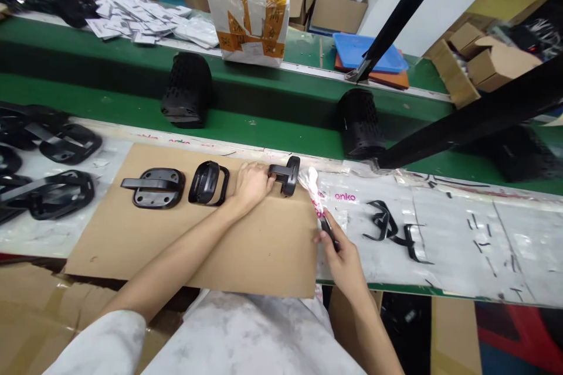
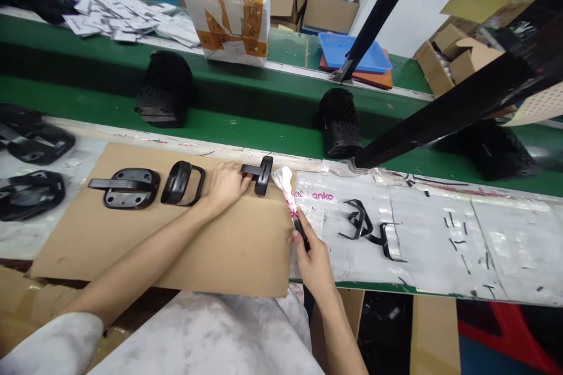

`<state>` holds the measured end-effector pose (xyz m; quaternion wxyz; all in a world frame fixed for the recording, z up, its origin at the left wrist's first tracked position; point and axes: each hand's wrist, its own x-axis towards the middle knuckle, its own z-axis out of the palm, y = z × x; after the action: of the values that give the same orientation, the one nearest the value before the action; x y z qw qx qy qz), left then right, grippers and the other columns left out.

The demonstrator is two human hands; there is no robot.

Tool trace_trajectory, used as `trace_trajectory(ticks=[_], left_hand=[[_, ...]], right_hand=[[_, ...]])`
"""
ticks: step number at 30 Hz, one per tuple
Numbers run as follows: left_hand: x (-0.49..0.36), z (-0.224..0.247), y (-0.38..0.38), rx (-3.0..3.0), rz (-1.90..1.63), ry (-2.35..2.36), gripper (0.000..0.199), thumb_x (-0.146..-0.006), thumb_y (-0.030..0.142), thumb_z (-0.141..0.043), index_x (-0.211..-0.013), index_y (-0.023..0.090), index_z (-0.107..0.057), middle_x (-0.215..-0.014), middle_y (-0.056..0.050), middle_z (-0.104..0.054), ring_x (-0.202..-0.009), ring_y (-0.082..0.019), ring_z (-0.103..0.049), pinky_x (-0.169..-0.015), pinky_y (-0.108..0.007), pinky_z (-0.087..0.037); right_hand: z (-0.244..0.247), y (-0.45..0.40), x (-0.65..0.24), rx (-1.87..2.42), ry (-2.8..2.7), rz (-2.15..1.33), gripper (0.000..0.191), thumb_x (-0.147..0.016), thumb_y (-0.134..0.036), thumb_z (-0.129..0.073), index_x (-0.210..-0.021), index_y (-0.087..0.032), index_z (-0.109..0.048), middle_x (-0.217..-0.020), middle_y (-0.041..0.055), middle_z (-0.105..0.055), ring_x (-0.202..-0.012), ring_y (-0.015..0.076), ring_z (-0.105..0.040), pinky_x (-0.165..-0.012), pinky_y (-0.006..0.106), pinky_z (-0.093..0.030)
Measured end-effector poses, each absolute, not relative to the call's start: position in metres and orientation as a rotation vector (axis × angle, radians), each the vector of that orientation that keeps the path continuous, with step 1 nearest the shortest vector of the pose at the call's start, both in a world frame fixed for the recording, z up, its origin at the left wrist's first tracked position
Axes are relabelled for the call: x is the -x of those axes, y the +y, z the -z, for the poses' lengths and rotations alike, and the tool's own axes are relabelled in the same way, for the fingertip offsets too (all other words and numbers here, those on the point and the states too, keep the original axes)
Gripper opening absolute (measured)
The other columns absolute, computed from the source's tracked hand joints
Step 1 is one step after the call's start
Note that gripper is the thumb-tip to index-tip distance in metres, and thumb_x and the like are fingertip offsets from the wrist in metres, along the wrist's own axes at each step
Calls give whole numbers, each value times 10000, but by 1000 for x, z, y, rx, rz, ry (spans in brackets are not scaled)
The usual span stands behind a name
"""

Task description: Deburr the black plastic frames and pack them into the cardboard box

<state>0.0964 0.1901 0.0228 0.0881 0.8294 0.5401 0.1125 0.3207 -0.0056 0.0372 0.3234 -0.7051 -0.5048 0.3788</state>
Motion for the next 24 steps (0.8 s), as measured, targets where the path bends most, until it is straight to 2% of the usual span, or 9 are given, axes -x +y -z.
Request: trace_trajectory(ticks=[2, 5, 8, 12, 15, 17, 21, 24], left_hand=[[-98, -20, 191, -2472, -361, 1610, 279, -961, 273, -521, -969, 118, -752, -975, -183, -772, -1008, -342, -703, -950, -452, -468], [-98, -20, 190, -2456, -382, 1617, 274, -959, 263, -520, -969, 112, -748, -981, -186, -770, -1014, -338, -702, -950, -444, -466], [-97, -22, 189, -2453, -385, 1603, 255, -943, 247, -538, -1001, 112, -747, -1006, -180, -770, -1036, -333, -698, -967, -436, -462], [-97, -25, 189, -2439, -353, 1616, 235, -934, 244, -550, -974, 126, -750, -1007, -173, -769, -1033, -331, -697, -966, -433, -462], [-99, -24, 189, -2430, -351, 1623, 240, -937, 245, -546, -959, 122, -750, -991, -175, -768, -1034, -334, -695, -971, -437, -457], [-99, -22, 190, -2427, -362, 1622, 254, -946, 248, -530, -954, 118, -748, -996, -180, -767, -1036, -333, -695, -977, -439, -454], [-97, -20, 189, -2440, -375, 1595, 288, -965, 272, -503, -986, 122, -748, -1010, -181, -765, -1041, -337, -689, -980, -450, -451], [-96, -21, 189, -2442, -362, 1591, 273, -957, 262, -511, -990, 129, -748, -1017, -178, -765, -1035, -334, -686, -962, -446, -457]], right_hand=[[-38, -13, -316, 1859, -1368, -1024, 615, -1046, -509, -477, -1603, -252, -427, -1111, 64, -777, -1020, 229, -709, -1011, 392, -551], [-41, -11, -308, 1855, -1433, -1049, 599, -1056, -501, -450, -1599, -248, -435, -1078, 64, -781, -1043, 231, -712, -1067, 410, -522], [-45, -5, -307, 1877, -1450, -1067, 575, -1050, -497, -467, -1580, -276, -467, -1045, 54, -784, -956, 220, -720, -1022, 399, -546], [-47, -8, -310, 1859, -1363, -1027, 569, -1036, -502, -516, -1563, -287, -493, -1154, 61, -765, -855, 185, -699, -905, 352, -582], [-45, -16, -305, 1836, -1239, -896, 619, -1051, -486, -492, -1617, -258, -390, -1053, 53, -756, -797, 171, -679, -834, 329, -590], [-44, -15, -301, 1833, -1237, -877, 629, -1062, -477, -464, -1631, -233, -356, -971, 49, -751, -812, 180, -684, -840, 333, -591], [-49, -4, -301, 1867, -1434, -1065, 595, -1044, -491, -494, -1576, -228, -474, -989, 64, -780, -886, 216, -707, -920, 380, -591], [-50, -3, -306, 1910, -1406, -1026, 589, -1034, -506, -507, -1573, -269, -481, -1098, 72, -793, -770, 213, -710, -821, 383, -623]])
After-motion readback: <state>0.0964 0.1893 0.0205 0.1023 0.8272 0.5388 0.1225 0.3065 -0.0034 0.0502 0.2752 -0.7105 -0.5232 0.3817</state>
